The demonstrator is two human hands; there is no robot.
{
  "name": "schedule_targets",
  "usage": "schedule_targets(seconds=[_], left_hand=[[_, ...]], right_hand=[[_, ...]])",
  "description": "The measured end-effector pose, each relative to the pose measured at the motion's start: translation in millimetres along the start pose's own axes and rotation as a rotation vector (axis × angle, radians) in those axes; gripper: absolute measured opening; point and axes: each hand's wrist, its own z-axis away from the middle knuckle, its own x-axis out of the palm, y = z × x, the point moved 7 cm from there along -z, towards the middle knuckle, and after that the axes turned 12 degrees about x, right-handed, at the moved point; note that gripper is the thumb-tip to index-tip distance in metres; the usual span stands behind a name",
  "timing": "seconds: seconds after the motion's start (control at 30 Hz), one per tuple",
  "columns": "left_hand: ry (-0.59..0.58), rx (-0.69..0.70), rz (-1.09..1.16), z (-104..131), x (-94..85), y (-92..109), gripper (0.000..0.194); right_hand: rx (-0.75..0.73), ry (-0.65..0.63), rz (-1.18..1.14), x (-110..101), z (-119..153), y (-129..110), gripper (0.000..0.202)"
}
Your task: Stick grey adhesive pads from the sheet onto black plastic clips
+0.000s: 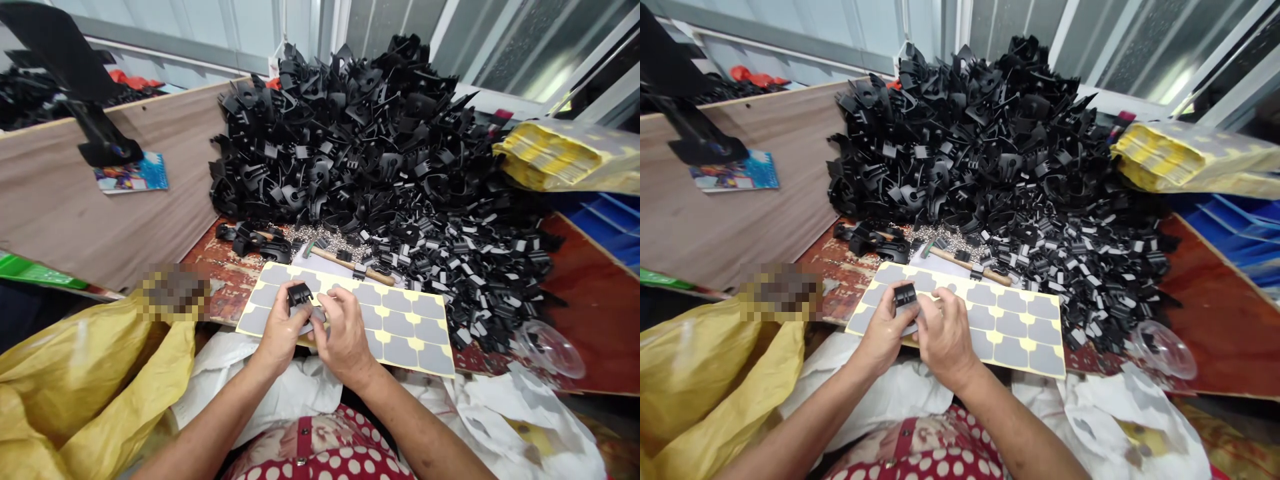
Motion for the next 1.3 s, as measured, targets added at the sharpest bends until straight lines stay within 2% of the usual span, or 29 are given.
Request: schedule_targets(seconds=[0.07,0.13,0.17,0.23,0.33,0.43,0.5,0.53,0.57,0.63,0.7,0.83,0.93,1.0,1.03,1.1,1.17,1.2,1.23,1.3], left_hand=[[-0.01,-0.027,0.019,1.1,-1.5,-1.5,0.041],[-0.024,-0.07,0.067,2.7,-2.9,-1.6,0.047],[-0.039,-0.089,0.094,3.9,-3.0,-0.8,0.051],[-0.103,-0.111,0.128,7.4,-2.0,3.5,0.056],[-0.241,-0.118,0.111,18.0,-4.4,13.2,0.054],[-0.358,-0.079,-0.025,34.2,-20.3,21.2,0.042],[-0.437,0.012,-0.209,45.5,-34.9,23.9,0.038],[-0.479,0.069,-0.31,51.0,-41.1,24.0,0.041],[-0.523,0.122,-0.408,56.2,-46.0,22.8,0.047],[-0.606,0.205,-0.562,64.7,-51.0,18.3,0.061],[-0.662,0.249,-0.649,69.5,-50.9,14.4,0.068],[-0.705,0.243,-0.692,70.1,-47.3,14.4,0.06],[-0.69,0.169,-0.659,67.1,-54.1,14.1,0.047],[-0.626,0.107,-0.59,61.7,-64.4,14.0,0.035],[-0.562,0.072,-0.54,56.9,-70.7,14.5,0.031],[-0.362,0.012,-0.428,42.7,-84.0,18.2,0.029],[-0.139,0.007,-0.313,25.4,-91.0,27.3,0.041],[-0.061,0.028,-0.258,16.7,-89.4,33.3,0.052],[-0.031,0.047,-0.207,8.6,-83.2,38.6,0.064],[-0.088,0.043,-0.127,-4.4,-60.9,43.5,0.083]], right_hand=[[0.013,0.042,0.08,-6.0,-1.9,-1.0,0.047],[0.158,0.009,0.009,-8.7,-7.4,8.8,0.05],[0.255,-0.053,-0.095,-6.2,-9.5,15.9,0.051],[0.419,-0.242,-0.39,6.2,-9.5,25.9,0.043],[0.522,-0.479,-0.737,20.2,-4.9,28.0,0.032],[0.492,-0.766,-0.808,27.4,-5.7,24.6,0.037],[0.378,-0.941,-0.665,32.2,-16.8,22.5,0.028],[0.315,-0.937,-0.538,34.6,-29.8,24.1,0.022],[0.26,-0.868,-0.395,37.5,-47.6,26.4,0.018],[0.182,-0.638,-0.136,47.3,-89.1,26.3,0.018],[0.102,-0.504,0.043,71.0,-122.3,14.5,0.019],[-0.029,-0.43,0.295,133.5,-156.9,-13.0,0.029],[-0.011,-0.42,0.338,153.8,-170.4,-9.9,0.025],[0.015,-0.405,0.341,146.5,-178.8,2.6,0.025],[0.028,-0.376,0.334,136.4,-182.2,9.4,0.029],[0.068,-0.262,0.236,105.0,-183.6,19.6,0.033],[0.126,-0.182,0.005,72.0,-169.8,22.7,0.031],[0.166,-0.192,-0.146,60.1,-156.3,21.6,0.029],[0.208,-0.243,-0.294,53.0,-139.1,18.5,0.027],[0.312,-0.397,-0.521,49.4,-98.9,9.4,0.025]])
